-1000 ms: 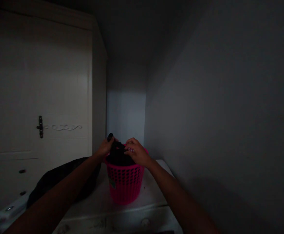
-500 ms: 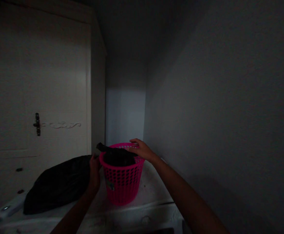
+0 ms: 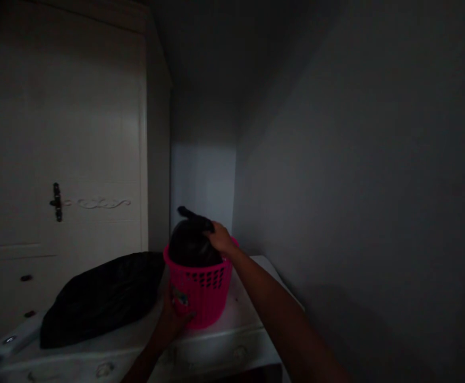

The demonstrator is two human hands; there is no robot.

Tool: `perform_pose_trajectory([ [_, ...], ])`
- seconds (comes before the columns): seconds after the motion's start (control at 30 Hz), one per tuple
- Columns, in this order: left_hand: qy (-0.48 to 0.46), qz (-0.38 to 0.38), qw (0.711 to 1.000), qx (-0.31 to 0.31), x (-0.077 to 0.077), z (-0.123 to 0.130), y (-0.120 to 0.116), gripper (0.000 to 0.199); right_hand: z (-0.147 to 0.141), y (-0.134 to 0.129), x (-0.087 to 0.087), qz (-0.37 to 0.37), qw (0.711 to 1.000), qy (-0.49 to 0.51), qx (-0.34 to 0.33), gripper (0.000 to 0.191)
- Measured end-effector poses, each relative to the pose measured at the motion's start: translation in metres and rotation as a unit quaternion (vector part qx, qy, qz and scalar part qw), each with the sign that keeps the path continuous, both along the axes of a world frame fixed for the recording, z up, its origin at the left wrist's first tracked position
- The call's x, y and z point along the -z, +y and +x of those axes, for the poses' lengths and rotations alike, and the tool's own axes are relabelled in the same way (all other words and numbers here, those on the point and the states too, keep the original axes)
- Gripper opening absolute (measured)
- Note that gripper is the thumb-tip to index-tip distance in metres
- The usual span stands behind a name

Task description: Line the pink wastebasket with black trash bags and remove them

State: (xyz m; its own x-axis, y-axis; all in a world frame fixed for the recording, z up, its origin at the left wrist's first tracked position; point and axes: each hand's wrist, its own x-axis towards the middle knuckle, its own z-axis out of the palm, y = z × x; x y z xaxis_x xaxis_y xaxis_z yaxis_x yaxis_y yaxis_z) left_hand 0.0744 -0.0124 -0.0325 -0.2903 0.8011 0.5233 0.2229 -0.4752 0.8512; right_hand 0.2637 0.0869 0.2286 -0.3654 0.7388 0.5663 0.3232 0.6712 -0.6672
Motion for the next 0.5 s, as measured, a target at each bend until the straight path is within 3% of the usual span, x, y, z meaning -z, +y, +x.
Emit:
perform_pose_trajectory([
  [0.07,0.011,-0.004,1.000,-0.002,0.002,-0.002,0.000,0.138,0.014,-0.001,-0.020,0.029,0.981,0.172,0.084,0.041],
  [0.1,0.013,-0.004,1.000,-0.002,0.004,-0.003,0.000,0.138,0.023,-0.002,-0.031,0.061,0.956,0.257,0.130,0.046],
  [0.2,0.013,0.007,1.000,-0.015,0.009,-0.004,0.003,0.135,0.060,-0.009,-0.063,0.189,0.846,0.426,0.260,0.055],
  [0.27,0.015,0.023,0.999,-0.034,0.009,-0.002,0.004,0.131,0.088,-0.013,-0.077,0.262,0.797,0.458,0.296,0.058],
  [0.3,0.016,0.031,0.998,-0.042,0.008,-0.001,0.004,0.131,0.101,-0.014,-0.080,0.287,0.786,0.462,0.294,0.058],
  [0.37,0.023,0.038,0.997,-0.057,0.005,0.001,0.004,0.130,0.124,-0.012,-0.080,0.303,0.792,0.459,0.267,0.056],
  [0.5,0.042,0.026,0.994,-0.097,0.000,0.002,0.002,0.127,0.154,-0.001,-0.057,0.261,0.823,0.431,0.262,0.050],
])
